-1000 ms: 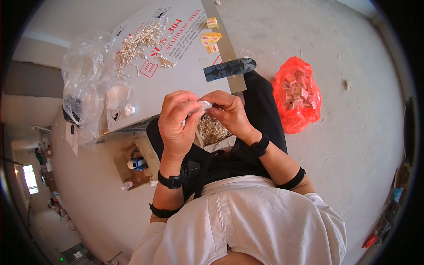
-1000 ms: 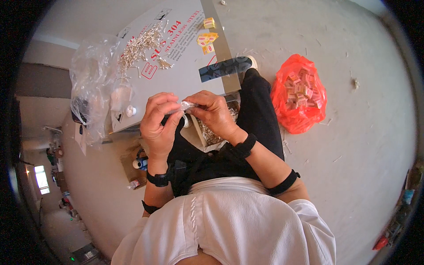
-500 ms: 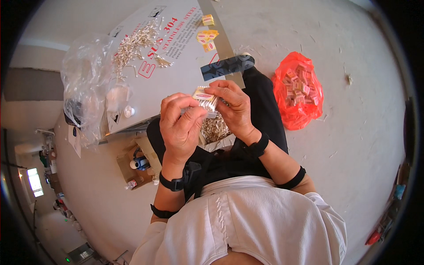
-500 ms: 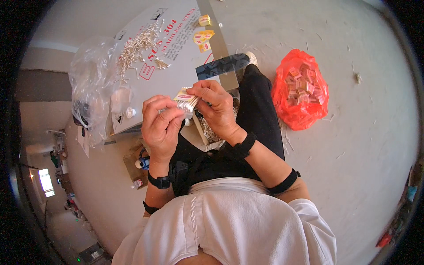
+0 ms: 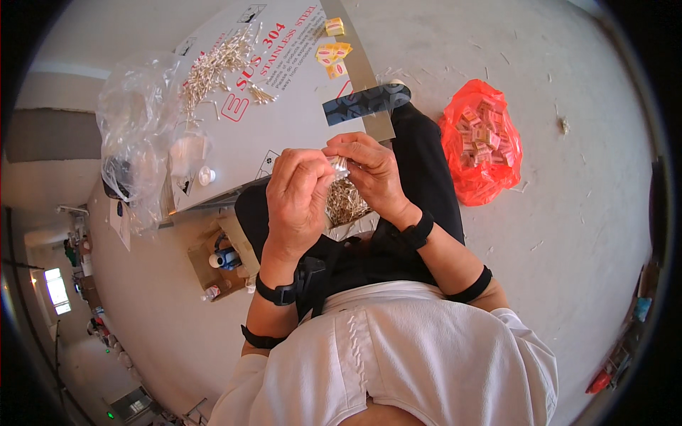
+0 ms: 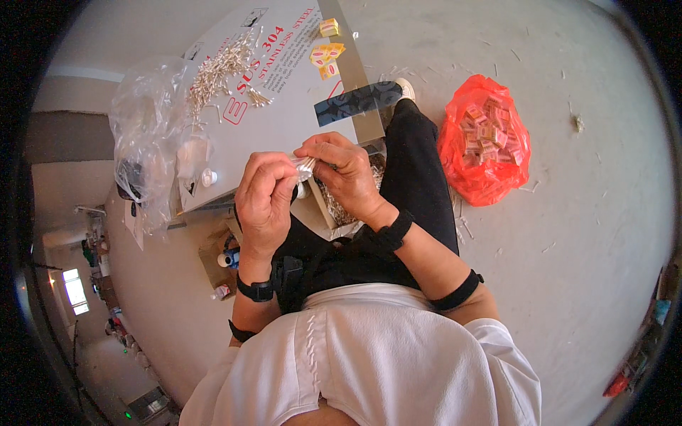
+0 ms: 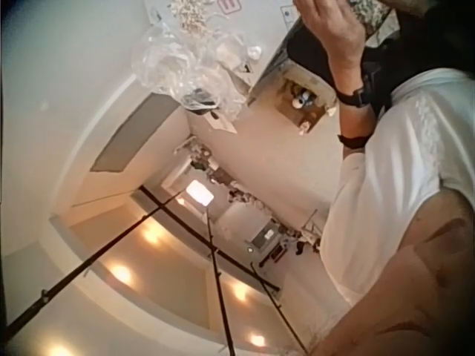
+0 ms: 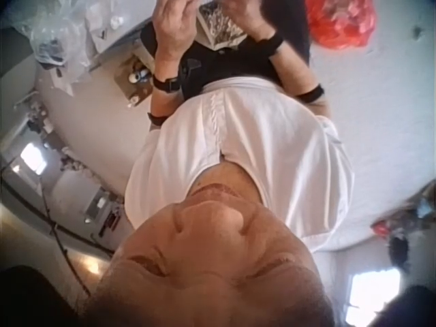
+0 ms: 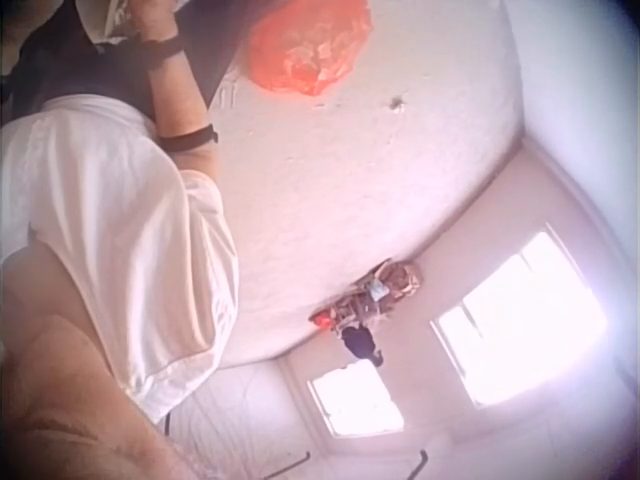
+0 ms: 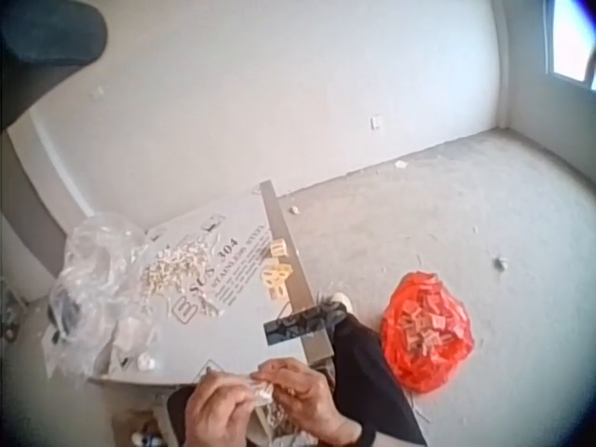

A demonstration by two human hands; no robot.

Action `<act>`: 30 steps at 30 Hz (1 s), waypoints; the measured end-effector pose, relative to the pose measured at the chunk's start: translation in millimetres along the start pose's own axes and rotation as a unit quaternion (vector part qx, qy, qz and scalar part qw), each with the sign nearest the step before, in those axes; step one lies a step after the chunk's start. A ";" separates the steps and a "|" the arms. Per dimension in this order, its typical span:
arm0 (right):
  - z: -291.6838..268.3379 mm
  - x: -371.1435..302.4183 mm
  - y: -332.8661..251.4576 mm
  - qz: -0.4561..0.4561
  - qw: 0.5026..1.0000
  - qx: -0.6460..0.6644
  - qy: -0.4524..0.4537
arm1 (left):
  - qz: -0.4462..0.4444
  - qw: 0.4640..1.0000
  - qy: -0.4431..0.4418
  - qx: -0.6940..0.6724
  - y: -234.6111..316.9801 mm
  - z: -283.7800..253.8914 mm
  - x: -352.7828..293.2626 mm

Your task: Manually counting cotton swabs and packing them into small plastic bags with labels.

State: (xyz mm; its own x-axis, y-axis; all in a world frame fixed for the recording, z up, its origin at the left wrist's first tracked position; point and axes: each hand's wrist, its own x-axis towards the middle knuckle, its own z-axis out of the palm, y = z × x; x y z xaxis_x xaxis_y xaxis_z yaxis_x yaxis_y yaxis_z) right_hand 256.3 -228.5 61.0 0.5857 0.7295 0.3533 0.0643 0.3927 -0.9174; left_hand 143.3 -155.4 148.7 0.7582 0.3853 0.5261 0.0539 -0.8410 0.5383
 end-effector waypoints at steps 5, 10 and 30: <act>1.8 -0.2 -0.1 0.011 1.000 0.021 0.004 | -0.004 1.000 -0.004 -0.002 0.1 0.8 -0.4; 0.3 -0.9 1.9 0.010 1.000 0.025 -0.006 | 0.001 1.000 -0.002 0.004 -0.9 1.6 -0.9; 8.0 15.2 23.4 0.128 0.988 0.058 0.057 | -0.176 0.982 0.066 -0.020 -74.3 48.8 3.9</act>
State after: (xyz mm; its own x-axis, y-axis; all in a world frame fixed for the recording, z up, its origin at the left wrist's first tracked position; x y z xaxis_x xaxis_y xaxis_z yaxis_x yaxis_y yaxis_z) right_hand 260.3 -203.8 46.3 0.6582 0.7483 0.0824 -0.1882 0.2695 -0.9444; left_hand 174.0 -109.9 78.7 0.6064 0.6979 0.3812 0.2713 -0.6321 0.7258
